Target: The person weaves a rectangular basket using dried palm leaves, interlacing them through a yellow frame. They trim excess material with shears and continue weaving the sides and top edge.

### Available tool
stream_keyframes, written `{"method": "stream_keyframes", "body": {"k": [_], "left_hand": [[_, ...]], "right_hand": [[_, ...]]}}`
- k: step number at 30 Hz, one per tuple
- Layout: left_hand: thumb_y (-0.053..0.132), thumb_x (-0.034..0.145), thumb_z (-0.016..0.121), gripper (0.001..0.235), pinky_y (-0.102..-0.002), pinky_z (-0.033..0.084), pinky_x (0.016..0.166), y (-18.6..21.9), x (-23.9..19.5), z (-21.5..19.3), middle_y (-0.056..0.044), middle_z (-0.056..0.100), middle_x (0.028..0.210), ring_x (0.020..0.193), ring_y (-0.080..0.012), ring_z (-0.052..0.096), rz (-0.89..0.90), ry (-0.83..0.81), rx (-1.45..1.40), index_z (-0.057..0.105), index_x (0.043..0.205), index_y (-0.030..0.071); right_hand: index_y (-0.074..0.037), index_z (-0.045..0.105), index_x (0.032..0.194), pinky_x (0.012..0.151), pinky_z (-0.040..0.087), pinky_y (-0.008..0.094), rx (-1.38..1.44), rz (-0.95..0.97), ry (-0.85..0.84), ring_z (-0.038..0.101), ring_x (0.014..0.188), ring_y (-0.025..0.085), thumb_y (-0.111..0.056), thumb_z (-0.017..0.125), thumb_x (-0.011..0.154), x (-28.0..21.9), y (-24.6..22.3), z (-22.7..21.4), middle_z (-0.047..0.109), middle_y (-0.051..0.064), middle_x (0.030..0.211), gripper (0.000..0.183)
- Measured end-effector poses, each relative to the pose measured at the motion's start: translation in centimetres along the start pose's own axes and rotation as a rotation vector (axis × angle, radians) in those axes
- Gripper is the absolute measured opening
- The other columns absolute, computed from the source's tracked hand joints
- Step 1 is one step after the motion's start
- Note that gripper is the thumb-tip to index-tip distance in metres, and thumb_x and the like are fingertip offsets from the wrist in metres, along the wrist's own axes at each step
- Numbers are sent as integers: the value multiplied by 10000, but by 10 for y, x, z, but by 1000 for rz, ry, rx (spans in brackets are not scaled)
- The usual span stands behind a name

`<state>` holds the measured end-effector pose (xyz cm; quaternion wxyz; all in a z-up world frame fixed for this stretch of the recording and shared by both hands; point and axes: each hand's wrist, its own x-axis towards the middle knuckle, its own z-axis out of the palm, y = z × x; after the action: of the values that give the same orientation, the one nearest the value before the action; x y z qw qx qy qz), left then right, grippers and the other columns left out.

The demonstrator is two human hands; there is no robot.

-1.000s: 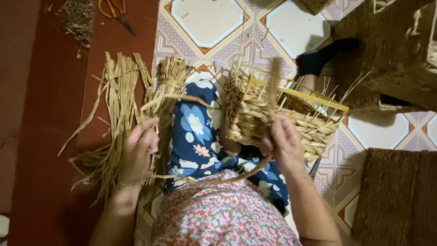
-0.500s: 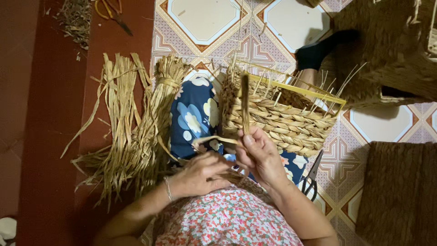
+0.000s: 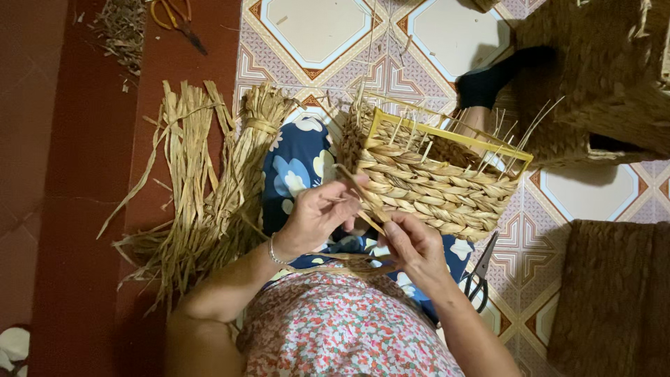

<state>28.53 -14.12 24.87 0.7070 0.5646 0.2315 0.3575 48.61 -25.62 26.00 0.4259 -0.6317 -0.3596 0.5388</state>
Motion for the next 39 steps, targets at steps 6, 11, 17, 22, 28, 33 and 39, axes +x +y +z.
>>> {"method": "stream_keyframes", "body": {"k": [6, 11, 17, 22, 28, 33, 39], "left_hand": [[89, 1016, 715, 198, -251, 572, 602, 1, 10, -2, -81, 722, 884, 667, -107, 695, -64, 10, -123, 639, 1106, -70], [150, 972, 733, 192, -232, 542, 516, -3, 14, -2, -54, 729, 757, 581, -91, 678, -110, 21, 50, 720, 967, -41], [182, 976, 722, 190, -213, 531, 490, 2, 18, 7, -27, 710, 734, 574, -56, 643, -103, -2, 76, 763, 963, -3], [144, 931, 741, 201, -212, 517, 532, 25, 33, 8, -33, 721, 820, 629, -46, 625, 130, -36, 259, 723, 1057, -11], [34, 966, 718, 139, -273, 533, 612, 42, 74, 11, -97, 718, 898, 733, -142, 678, 529, 4, 748, 708, 1101, 2], [29, 978, 645, 75, -373, 519, 490, 38, 118, 23, -139, 633, 600, 518, -229, 631, 478, -101, 1056, 684, 1015, -24], [-81, 910, 543, 131, -382, 509, 367, 31, 132, 31, -112, 612, 504, 430, -232, 638, 297, -326, 1485, 640, 997, -76]], "right_hand": [[-39, 713, 1198, 512, 513, 242, -287, 67, -114, 597, 599, 85, -210, 540, 1014, -4, -26, -11, 670, -3, 743, 305], [-21, 596, 1370, 589, 433, 219, -303, -325, -32, 497, 677, 73, -114, 711, 935, -9, -39, -5, 574, 18, 808, 459], [-17, 702, 1193, 562, 460, 223, -465, -549, 196, 588, 642, 92, -70, 742, 916, -12, -32, -1, 683, 61, 883, 285], [-33, 733, 1075, 591, 517, 245, -603, -663, 373, 656, 706, 119, -34, 747, 932, -12, -34, -42, 710, 78, 879, 143], [-27, 704, 1021, 542, 535, 277, -964, -765, 619, 688, 688, 154, -39, 757, 997, -2, -57, -89, 713, 115, 877, 60], [-60, 693, 965, 529, 518, 331, -1144, -726, 684, 665, 605, 208, -97, 757, 984, 3, -76, -83, 732, 123, 851, 76], [-79, 653, 932, 520, 521, 382, -1143, -788, 686, 671, 597, 277, -142, 739, 950, 30, -79, -62, 697, 124, 770, 108]]}}
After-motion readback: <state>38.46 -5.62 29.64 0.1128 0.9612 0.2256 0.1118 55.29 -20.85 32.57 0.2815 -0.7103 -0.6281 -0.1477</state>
